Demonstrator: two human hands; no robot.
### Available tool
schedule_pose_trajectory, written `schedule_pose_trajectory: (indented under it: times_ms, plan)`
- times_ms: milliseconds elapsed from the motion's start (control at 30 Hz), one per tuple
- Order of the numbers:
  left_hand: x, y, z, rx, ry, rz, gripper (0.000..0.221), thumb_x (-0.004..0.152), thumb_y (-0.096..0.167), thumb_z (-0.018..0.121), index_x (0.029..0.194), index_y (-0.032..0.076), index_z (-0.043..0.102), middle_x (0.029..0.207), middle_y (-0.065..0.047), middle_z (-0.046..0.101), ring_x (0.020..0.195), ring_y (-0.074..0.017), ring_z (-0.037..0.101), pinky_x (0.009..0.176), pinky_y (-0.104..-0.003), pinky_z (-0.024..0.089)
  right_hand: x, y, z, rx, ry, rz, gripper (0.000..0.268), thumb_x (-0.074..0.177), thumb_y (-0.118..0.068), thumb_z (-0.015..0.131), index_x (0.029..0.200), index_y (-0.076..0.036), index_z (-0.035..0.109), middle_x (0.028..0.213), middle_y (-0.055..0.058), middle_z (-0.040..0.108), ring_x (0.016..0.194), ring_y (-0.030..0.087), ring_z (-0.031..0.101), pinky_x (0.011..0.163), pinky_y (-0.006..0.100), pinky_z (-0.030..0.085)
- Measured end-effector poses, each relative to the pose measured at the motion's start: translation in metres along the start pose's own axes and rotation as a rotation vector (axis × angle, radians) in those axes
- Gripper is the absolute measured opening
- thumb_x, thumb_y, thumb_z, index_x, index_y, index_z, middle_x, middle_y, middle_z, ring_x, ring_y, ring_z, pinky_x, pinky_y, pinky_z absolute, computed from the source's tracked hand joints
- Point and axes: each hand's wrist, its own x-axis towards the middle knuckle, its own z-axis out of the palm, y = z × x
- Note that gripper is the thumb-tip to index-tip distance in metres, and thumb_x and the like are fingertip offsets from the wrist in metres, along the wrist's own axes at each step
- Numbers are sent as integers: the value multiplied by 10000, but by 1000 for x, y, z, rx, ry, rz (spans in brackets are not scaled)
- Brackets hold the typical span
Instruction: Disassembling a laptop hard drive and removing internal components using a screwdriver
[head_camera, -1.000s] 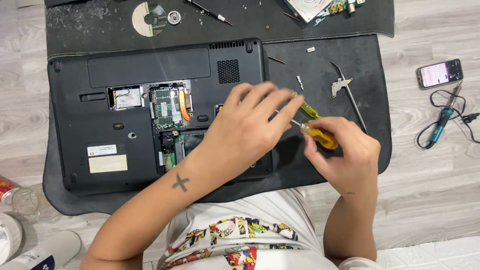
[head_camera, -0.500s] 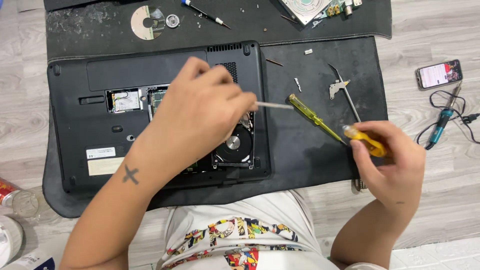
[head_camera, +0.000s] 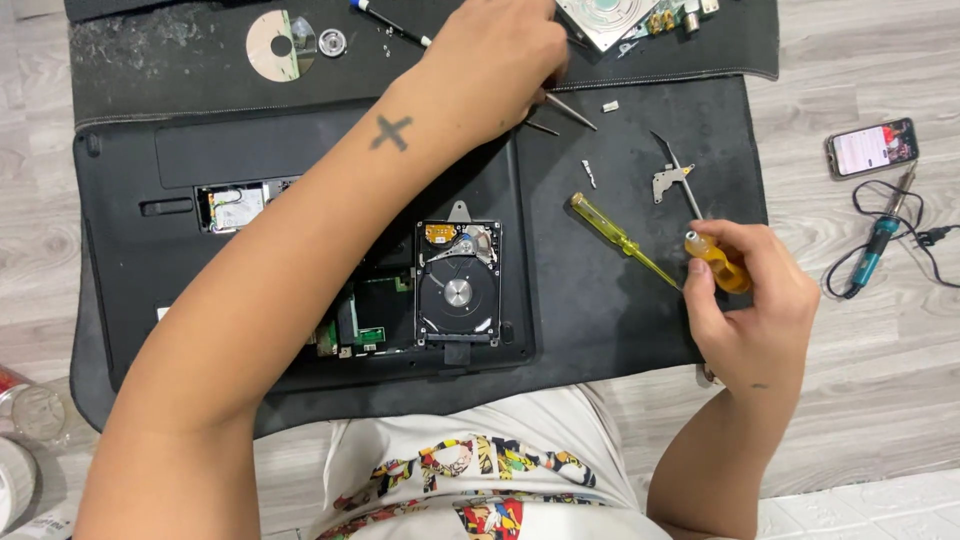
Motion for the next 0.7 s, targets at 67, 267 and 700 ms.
schedule_pose_trajectory:
  times_ms: [67, 267, 700]
  plan:
    - [0, 6, -2, 89, 117, 17, 206, 586, 67, 768, 673, 104, 585, 861, -70, 549, 736, -298, 563, 442, -430, 443, 1, 1, 2, -10, 10, -1, 225, 963, 93, 580, 1172, 39, 642, 1001, 155, 650, 824, 225, 594, 748, 306, 486]
    - [2, 29, 2, 41, -224, -49, 208, 648, 138, 822, 789, 161, 669, 794, -74, 677, 781, -320, 659, 680, -442, 478, 10, 7, 12, -160, 72, -71, 238, 989, 88, 692, 1222, 45, 718, 1100, 191, 586, 963, 300, 611, 852, 386, 512]
    - [-9, 26, -56, -528, 20, 81, 48, 774, 178, 695, 782, 174, 648, 768, 22, 641, 711, -159, 599, 628, -322, 439, 37, -34, 32, -4, 29, -139, 208, 990, 40, 724, 1191, 41, 673, 1138, 203, 611, 944, 295, 549, 861, 377, 459]
